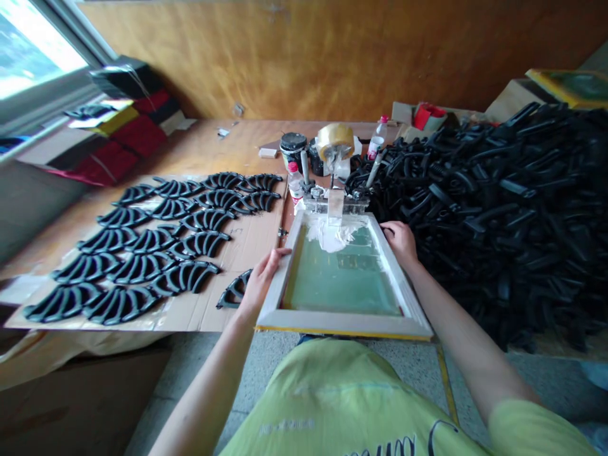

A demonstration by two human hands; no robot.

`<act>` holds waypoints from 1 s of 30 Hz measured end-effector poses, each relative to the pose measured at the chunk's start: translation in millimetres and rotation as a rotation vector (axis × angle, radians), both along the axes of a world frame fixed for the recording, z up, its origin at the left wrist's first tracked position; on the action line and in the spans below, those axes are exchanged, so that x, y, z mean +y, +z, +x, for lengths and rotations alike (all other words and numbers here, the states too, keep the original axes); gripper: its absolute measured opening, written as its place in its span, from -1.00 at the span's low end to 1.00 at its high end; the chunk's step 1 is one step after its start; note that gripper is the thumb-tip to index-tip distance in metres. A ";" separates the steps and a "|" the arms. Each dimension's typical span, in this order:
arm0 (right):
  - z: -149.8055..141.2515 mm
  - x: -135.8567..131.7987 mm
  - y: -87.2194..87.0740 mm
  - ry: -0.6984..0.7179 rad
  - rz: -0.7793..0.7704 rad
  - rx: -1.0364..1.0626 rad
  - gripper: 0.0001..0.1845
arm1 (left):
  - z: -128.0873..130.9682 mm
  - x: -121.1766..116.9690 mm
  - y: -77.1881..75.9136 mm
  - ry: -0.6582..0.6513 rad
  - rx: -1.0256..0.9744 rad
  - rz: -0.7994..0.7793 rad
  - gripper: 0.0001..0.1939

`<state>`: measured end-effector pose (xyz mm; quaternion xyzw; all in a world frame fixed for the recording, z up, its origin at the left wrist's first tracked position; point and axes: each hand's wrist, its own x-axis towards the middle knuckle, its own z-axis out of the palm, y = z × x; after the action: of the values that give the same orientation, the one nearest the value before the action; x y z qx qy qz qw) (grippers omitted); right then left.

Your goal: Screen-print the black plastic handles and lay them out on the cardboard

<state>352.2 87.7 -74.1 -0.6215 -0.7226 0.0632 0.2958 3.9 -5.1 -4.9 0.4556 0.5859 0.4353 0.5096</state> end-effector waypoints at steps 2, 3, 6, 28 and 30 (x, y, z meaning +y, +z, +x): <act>-11.8 19.4 16.2 0.012 0.073 0.014 -0.63 | -1.9 -13.3 -29.4 -0.018 -0.042 -0.107 -0.35; -24.5 29.0 23.6 0.055 0.105 -0.002 -0.56 | -1.7 -17.2 -44.7 -0.022 -0.069 -0.139 -0.27; -73.4 51.2 37.3 0.212 0.070 -0.132 -0.45 | 0.8 -20.9 -83.7 -0.012 -0.081 -0.172 -0.13; -78.0 -20.3 3.3 0.691 0.003 -0.163 -0.70 | -0.8 -20.5 -104.8 0.020 -0.036 -0.157 -0.27; -78.6 -13.7 10.9 0.658 -0.050 -0.151 -0.78 | 0.1 -20.6 -99.5 0.022 -0.042 -0.171 -0.27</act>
<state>273.7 74.0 -63.1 -0.3652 -0.9025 0.1266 0.1898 4.0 -25.7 -104.5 0.3948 0.6151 0.3985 0.5541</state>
